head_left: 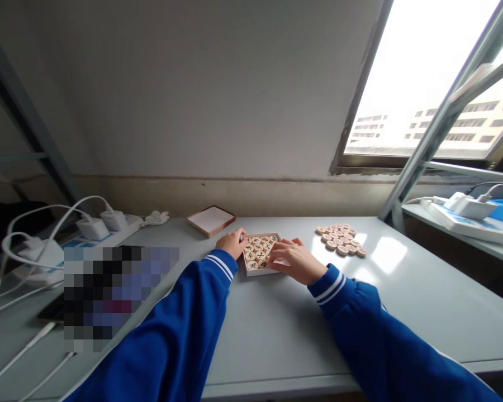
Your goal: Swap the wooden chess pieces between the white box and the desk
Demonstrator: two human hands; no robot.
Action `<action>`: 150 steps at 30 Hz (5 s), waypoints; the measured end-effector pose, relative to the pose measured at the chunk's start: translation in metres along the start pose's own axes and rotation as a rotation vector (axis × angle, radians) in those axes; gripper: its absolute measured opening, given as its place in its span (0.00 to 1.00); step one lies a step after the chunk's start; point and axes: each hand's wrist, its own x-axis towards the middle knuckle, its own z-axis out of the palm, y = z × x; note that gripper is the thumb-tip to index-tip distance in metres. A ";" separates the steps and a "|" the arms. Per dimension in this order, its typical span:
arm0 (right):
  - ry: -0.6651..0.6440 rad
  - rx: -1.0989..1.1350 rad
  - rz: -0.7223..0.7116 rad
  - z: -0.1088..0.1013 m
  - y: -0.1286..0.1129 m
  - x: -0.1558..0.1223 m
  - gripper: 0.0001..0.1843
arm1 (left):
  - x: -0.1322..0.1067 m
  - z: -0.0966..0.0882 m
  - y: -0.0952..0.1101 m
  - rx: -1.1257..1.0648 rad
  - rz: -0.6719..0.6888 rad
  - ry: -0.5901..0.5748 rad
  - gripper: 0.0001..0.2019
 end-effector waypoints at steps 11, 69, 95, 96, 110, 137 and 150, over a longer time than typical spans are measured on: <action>0.222 -0.356 0.837 -0.021 0.179 -0.077 0.20 | 0.004 0.000 -0.003 -0.023 -0.019 -0.020 0.13; 0.361 -0.313 0.748 -0.025 0.171 -0.082 0.18 | 0.002 0.000 -0.002 0.002 0.026 -0.016 0.14; 0.226 0.072 0.165 -0.023 0.044 -0.036 0.17 | 0.001 0.002 -0.002 -0.025 0.022 0.020 0.13; 0.198 0.038 0.161 -0.019 0.030 -0.031 0.16 | 0.001 0.002 -0.002 -0.031 0.018 0.017 0.13; 0.050 -0.075 0.040 -0.007 0.030 -0.034 0.11 | 0.001 0.004 -0.005 -0.051 0.013 0.025 0.14; 0.256 -0.313 0.512 0.008 0.137 -0.058 0.12 | -0.005 0.001 0.003 -0.066 0.063 0.079 0.13; 0.266 0.088 0.092 0.003 0.022 0.004 0.12 | -0.012 0.004 0.013 -0.148 0.271 -0.037 0.18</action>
